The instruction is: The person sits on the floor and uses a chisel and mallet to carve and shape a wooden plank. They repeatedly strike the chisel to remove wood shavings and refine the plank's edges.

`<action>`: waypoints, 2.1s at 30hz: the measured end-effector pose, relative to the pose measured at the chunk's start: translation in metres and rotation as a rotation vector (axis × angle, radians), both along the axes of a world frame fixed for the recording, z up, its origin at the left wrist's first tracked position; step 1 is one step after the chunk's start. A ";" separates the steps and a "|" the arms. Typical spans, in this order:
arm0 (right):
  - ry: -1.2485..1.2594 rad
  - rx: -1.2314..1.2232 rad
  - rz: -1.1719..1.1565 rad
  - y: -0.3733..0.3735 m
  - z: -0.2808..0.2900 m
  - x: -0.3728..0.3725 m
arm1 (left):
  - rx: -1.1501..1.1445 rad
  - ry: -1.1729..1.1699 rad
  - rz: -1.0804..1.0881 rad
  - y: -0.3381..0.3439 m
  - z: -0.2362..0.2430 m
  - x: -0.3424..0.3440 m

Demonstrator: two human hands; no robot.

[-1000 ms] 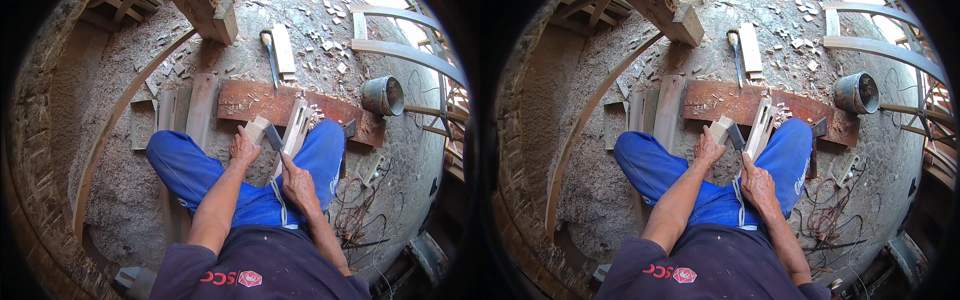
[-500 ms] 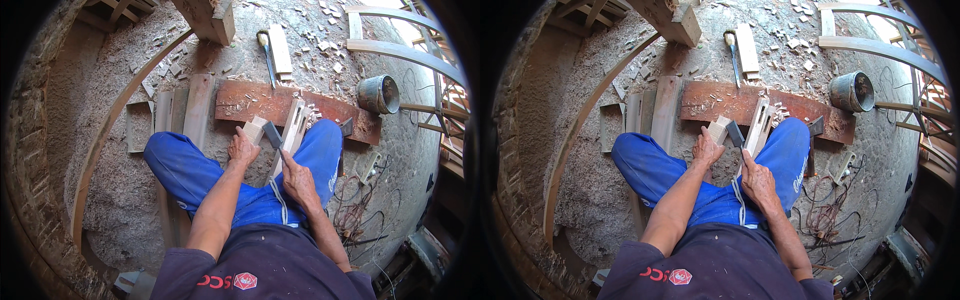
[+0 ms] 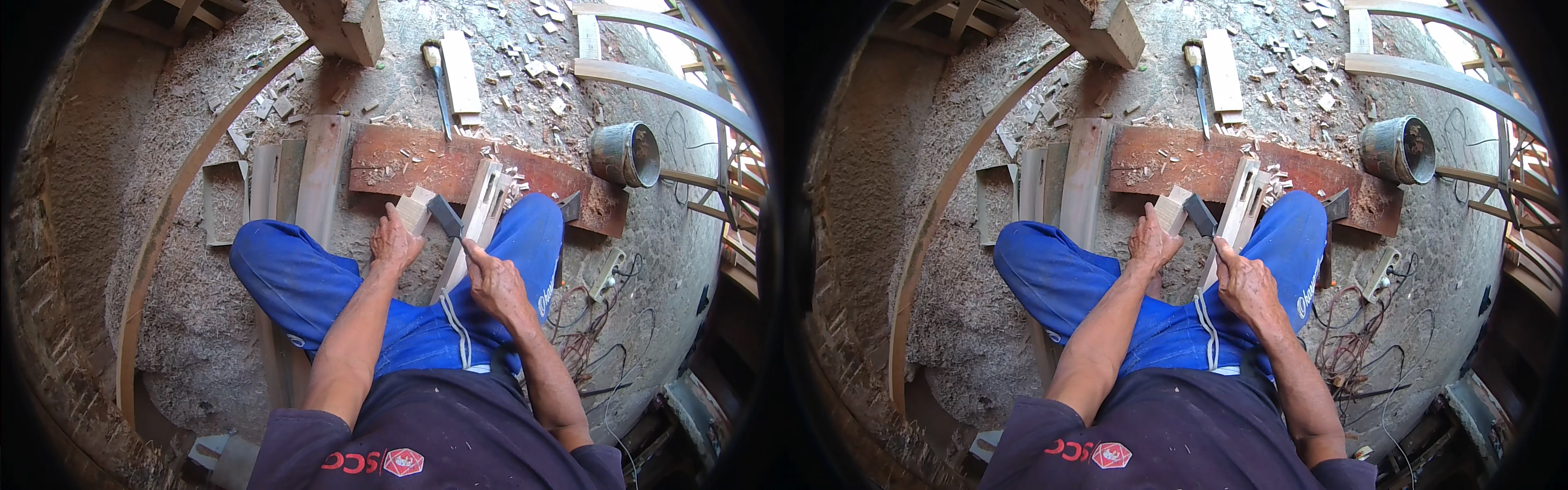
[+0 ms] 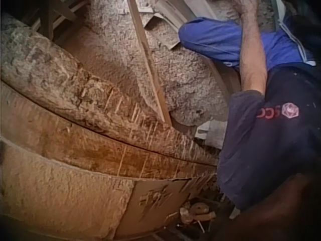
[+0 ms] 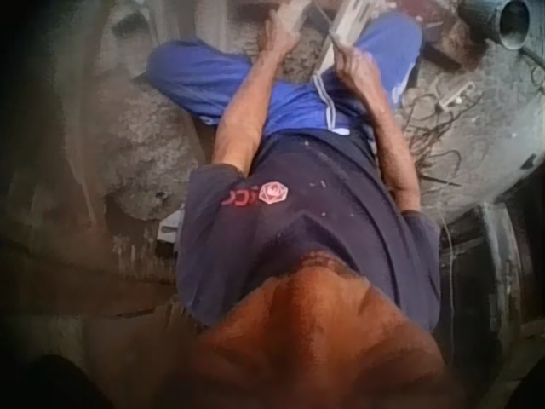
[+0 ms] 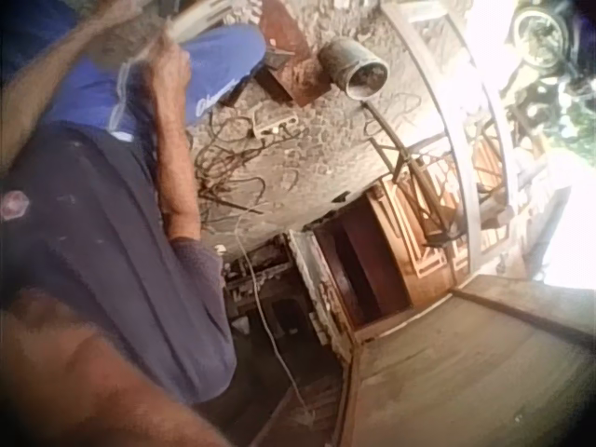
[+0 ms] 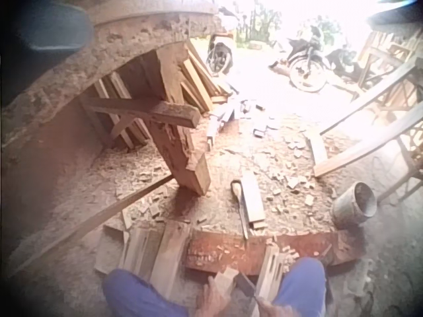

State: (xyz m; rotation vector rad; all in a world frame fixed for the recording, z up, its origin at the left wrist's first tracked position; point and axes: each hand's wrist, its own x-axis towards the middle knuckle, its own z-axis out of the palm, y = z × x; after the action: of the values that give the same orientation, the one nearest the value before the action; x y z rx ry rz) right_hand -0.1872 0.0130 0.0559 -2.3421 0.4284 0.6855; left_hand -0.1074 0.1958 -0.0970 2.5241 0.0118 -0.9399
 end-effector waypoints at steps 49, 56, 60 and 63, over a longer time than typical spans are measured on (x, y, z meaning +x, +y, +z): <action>-0.028 -0.018 0.209 -0.013 -0.056 0.045 | 0.045 -0.018 -0.030 -0.002 0.002 0.004; 0.117 -0.096 0.352 -0.021 -0.021 0.049 | 0.043 -0.025 -0.016 0.004 -0.005 0.005; 0.117 -0.077 0.337 -0.018 -0.031 0.051 | 0.031 -0.020 -0.027 0.002 -0.009 0.002; 0.055 -0.083 0.309 -0.013 -0.052 0.049 | 0.016 -0.046 -0.021 -0.001 -0.003 0.007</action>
State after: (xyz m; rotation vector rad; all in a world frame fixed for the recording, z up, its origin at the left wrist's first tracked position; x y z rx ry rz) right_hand -0.1382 0.0003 0.0036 -2.4994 0.1195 0.8915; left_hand -0.1003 0.1951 -0.0999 2.5642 -0.0213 -0.8935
